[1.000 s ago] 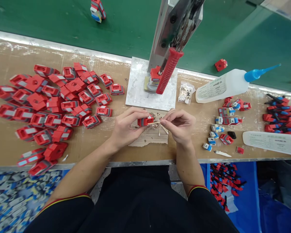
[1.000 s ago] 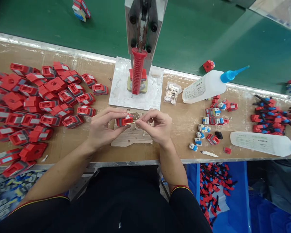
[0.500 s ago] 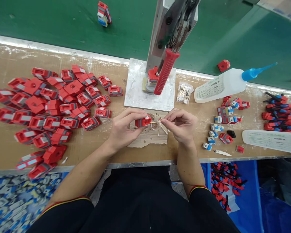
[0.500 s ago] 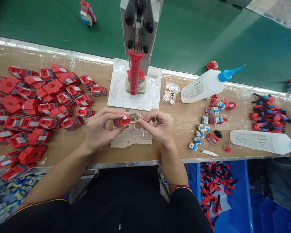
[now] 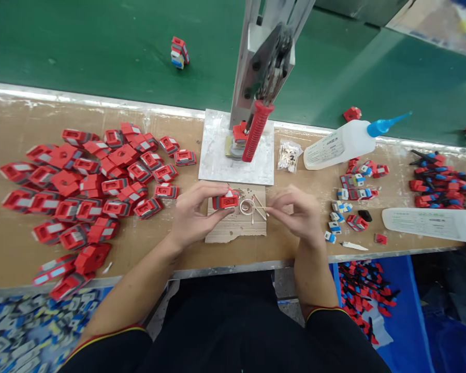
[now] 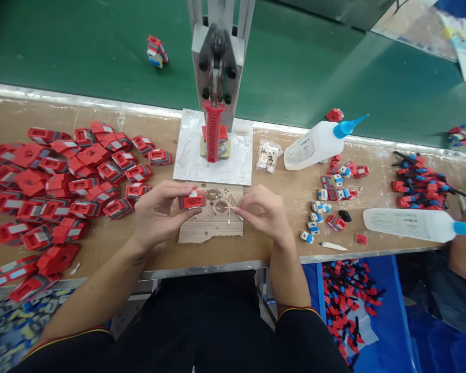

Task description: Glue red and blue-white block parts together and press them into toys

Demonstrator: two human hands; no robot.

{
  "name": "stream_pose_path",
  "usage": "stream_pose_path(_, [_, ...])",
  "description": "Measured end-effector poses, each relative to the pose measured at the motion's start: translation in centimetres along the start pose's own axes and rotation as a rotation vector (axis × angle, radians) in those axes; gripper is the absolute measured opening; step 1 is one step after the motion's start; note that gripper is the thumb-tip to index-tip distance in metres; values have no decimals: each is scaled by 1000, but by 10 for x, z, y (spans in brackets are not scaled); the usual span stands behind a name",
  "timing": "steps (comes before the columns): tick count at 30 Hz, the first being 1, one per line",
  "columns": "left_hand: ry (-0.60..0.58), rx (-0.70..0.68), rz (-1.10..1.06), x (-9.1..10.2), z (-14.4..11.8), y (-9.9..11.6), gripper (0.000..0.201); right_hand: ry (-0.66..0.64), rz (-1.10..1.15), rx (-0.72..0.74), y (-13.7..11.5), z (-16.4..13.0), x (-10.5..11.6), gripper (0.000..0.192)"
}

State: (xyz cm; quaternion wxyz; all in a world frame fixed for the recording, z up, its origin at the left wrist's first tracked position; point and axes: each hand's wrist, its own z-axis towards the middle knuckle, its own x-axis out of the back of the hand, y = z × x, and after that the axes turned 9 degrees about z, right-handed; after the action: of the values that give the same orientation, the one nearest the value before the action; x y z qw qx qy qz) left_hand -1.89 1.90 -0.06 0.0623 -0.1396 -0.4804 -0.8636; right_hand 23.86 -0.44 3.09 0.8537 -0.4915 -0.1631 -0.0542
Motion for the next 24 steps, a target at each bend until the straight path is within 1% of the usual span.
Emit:
stream_pose_path(1, [-6, 18, -27, 1, 0, -1, 31, -95, -69, -4, 1, -2, -4, 15])
stream_pose_path(3, [-13, 46, -78, 2, -1, 0, 33, -234, -162, -1, 3, -4, -12, 10])
stream_pose_path(4, [-14, 60, -98, 3, 0, 0, 35, -278, -172, 3, 4, -6, -14, 8])
stream_pose_path(5, [-12, 75, -113, 5, 1, 1, 36, -295, -166, 1, 4, -8, -11, 11])
stream_pose_path(6, [-9, 97, -129, 7, 2, 2, 36, -269, -159, -11, 4, -12, -3, 19])
stream_pose_path(7, [-7, 126, -150, 8, 3, 3, 36, -189, -167, -34, 2, -19, 10, 27])
stream_pose_path(8, [-8, 160, -184, 10, 4, 4, 36, -54, -205, -63, 0, -29, 27, 30])
stream_pose_path(9, [-9, 187, -224, 12, 6, 4, 36, 117, -282, -95, -4, -40, 47, 27])
stream_pose_path(10, [-12, 211, -265, 13, 6, 4, 37, 291, -387, -141, -7, -53, 68, 21])
stream_pose_path(11, [-16, 230, -300, 14, 7, 4, 37, 439, -521, -194, -10, -67, 88, 17])
stream_pose_path(12, [-14, 233, -328, 14, 7, 3, 38, 487, -659, -288, -11, -79, 105, 16])
stream_pose_path(13, [-13, 234, -350, 13, 6, 1, 38, 452, -776, -406, -10, -89, 120, 17])
stream_pose_path(15, [-9, 237, -388, 11, 5, -3, 39, 281, -944, -620, -2, -101, 137, 20])
stream_pose_path(16, [-2, 237, -404, 10, 4, -6, 39, 198, -985, -692, 4, -102, 140, 21])
stream_pose_path(17, [10, 236, -417, 9, 4, -9, 39, 144, -1003, -731, 9, -102, 141, 23])
stream_pose_path(18, [18, 247, -422, 9, 4, -11, 39, 120, -1003, -743, 14, -99, 139, 24])
stream_pose_path(20, [38, 269, -412, 9, 6, -13, 41, 113, -975, -722, 18, -93, 134, 25])
stream_pose_path(22, [27, 311, -395, 9, 7, -7, 43, 166, -887, -637, 15, -88, 124, 28])
stream_pose_path(23, [11, 331, -401, 7, 7, -1, 44, 232, -784, -562, 12, -87, 115, 31])
stream_pose_path(24, [-11, 354, -424, 5, 6, 7, 46, 313, -629, -470, 8, -86, 105, 34])
